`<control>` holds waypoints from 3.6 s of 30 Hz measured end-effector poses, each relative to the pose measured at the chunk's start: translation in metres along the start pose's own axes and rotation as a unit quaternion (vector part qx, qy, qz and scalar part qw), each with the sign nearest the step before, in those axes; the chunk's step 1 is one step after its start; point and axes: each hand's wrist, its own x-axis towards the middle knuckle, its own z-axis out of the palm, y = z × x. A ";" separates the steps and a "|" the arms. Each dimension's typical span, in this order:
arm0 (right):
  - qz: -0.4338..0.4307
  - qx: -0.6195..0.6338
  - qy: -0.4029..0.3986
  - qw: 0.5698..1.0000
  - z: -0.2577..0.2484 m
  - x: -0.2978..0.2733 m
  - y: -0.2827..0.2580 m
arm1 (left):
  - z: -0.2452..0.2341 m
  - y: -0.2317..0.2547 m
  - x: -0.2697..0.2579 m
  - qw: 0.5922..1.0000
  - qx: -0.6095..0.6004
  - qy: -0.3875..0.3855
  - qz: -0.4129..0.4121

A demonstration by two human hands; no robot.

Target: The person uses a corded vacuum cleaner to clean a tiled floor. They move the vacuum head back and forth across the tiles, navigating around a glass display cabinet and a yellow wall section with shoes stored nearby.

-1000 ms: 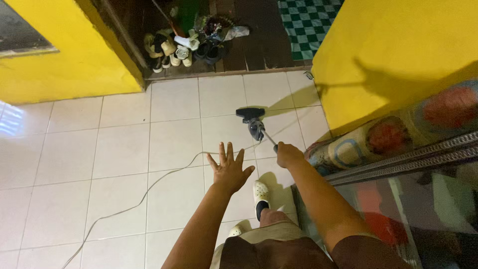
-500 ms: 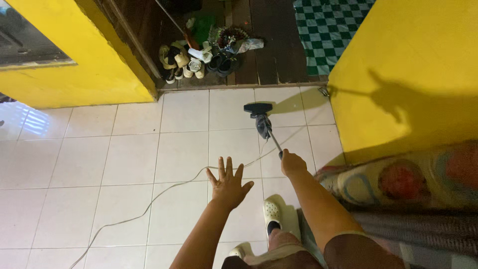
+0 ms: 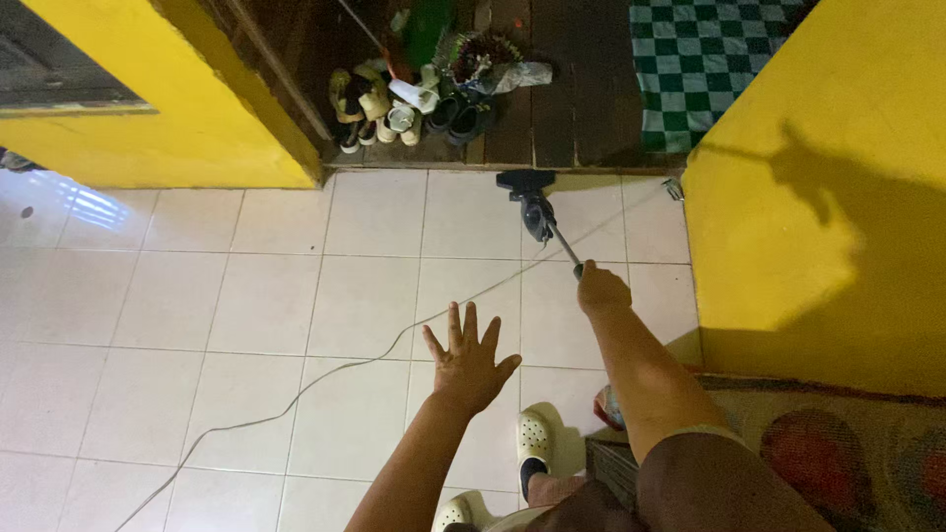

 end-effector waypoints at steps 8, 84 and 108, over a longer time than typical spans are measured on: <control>0.049 -0.003 0.023 0.999 -0.033 0.001 0.077 | -0.011 0.040 0.027 0.999 0.011 -0.020 0.031; 0.114 0.047 0.056 0.991 -0.007 0.007 0.136 | 0.032 0.066 0.049 0.996 0.023 -0.019 0.090; 0.198 0.063 0.068 0.976 0.034 -0.080 0.226 | 0.057 0.057 0.008 0.988 0.056 -0.001 0.144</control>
